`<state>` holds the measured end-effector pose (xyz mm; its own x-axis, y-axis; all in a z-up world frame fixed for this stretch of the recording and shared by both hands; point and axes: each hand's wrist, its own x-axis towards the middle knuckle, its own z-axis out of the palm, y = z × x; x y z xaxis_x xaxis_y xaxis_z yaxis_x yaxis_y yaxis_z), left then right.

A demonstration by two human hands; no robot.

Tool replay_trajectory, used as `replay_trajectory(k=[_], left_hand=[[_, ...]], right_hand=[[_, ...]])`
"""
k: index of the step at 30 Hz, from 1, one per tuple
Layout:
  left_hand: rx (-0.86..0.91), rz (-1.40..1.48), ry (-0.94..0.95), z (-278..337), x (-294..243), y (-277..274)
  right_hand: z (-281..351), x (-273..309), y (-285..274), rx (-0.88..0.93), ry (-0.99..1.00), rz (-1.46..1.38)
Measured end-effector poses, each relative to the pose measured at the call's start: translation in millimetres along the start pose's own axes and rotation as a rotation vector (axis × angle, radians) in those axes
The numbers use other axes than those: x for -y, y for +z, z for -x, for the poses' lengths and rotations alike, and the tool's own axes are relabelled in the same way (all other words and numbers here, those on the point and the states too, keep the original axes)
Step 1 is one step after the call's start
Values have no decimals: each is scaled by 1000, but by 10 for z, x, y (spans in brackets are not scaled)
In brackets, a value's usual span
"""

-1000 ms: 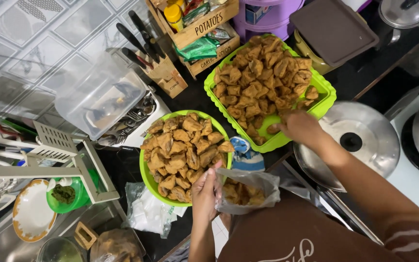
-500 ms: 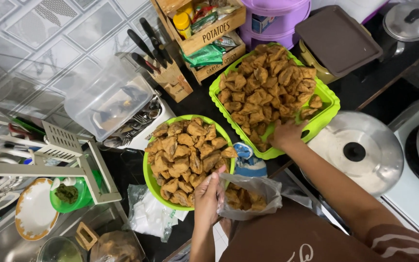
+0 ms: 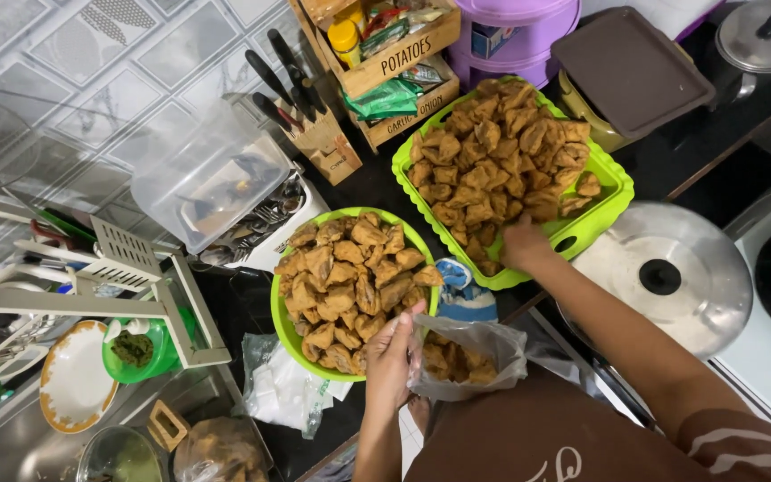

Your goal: The person picks up cooked food items from large bowls and places them into small plastic bags.

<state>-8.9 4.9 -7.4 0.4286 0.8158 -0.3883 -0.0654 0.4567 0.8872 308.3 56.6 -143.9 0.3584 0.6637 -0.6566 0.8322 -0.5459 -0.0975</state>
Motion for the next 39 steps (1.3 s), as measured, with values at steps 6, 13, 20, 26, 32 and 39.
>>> replay_trajectory(k=[6,13,20,26,32,39], left_hand=[[-27,-10,-17,10,3,-15],[-17,-8,-52,15,-17,47],[0,-91,-5,86,-21,57],[-1,-25,12,66,72,20],[-43,-1,-16,83,67,38],[-46,3,-10,79,39,83]], right_hand=[[630,-212,-403,-114,-260,-456],[1448,-119,-470,862,-1402,-1350],[2037,437,-173,470,-889,-585],[1963,303,-103,283,-798,-416],[991,-428,-468,-382,-593,-431],[201,-687,-599,-229,-47,-48]])
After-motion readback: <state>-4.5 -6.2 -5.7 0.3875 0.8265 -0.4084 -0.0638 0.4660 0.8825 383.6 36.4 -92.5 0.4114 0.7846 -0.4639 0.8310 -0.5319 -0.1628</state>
